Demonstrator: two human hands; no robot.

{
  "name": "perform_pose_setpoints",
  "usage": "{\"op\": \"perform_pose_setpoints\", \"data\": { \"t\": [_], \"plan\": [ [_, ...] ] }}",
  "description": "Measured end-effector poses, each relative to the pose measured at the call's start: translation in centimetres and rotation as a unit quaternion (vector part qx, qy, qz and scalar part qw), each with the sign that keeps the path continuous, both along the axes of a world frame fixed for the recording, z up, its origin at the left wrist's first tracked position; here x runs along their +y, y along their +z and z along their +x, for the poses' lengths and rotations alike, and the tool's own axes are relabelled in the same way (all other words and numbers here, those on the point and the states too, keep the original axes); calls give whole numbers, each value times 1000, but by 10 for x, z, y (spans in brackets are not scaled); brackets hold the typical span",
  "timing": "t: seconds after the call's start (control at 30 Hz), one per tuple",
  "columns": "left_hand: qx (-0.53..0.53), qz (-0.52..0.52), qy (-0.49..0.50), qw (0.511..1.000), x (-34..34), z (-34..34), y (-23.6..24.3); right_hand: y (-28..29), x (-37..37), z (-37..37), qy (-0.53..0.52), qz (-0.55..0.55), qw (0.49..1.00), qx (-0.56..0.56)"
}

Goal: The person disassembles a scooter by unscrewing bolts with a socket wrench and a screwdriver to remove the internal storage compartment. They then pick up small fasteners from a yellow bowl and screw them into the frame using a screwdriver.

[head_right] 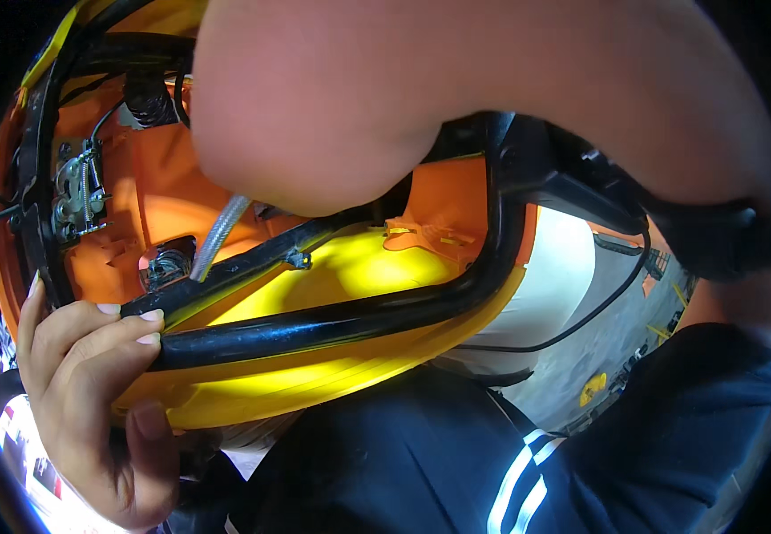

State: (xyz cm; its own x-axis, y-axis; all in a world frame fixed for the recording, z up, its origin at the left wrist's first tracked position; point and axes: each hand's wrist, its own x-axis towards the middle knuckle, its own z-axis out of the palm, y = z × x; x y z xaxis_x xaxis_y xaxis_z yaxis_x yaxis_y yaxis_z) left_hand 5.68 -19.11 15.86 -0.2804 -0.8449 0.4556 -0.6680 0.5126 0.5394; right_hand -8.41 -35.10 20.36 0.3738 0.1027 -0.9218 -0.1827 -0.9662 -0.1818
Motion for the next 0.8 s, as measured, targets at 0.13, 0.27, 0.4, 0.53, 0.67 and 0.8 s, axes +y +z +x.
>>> {"op": "perform_pose_setpoints", "data": {
  "t": [0.13, 0.27, 0.4, 0.53, 0.67, 0.8],
  "plan": [
    [16, 2, 1, 1000, 2, -5, 2, -2, -3, -7, 6, 0, 1000, 4],
    [-82, 45, -26, 995, -7, 15, 29, -4, -7, -10, 19, 2, 1000, 1],
    [-197, 64, -135, 969, -13, 26, 39, -5, -9, -17, 25, 1, 1000, 6],
    [-235, 96, -146, 956, -15, 25, 49, -7, -12, -22, 34, 0, 999, 6],
    [-205, 164, -65, 963, -18, -6, 64, -15, -15, -26, 43, 2, 999, 12],
    [-205, 101, -134, 964, -19, 21, 47, -13, -17, -31, 52, -3, 999, 15]
  ]
}}
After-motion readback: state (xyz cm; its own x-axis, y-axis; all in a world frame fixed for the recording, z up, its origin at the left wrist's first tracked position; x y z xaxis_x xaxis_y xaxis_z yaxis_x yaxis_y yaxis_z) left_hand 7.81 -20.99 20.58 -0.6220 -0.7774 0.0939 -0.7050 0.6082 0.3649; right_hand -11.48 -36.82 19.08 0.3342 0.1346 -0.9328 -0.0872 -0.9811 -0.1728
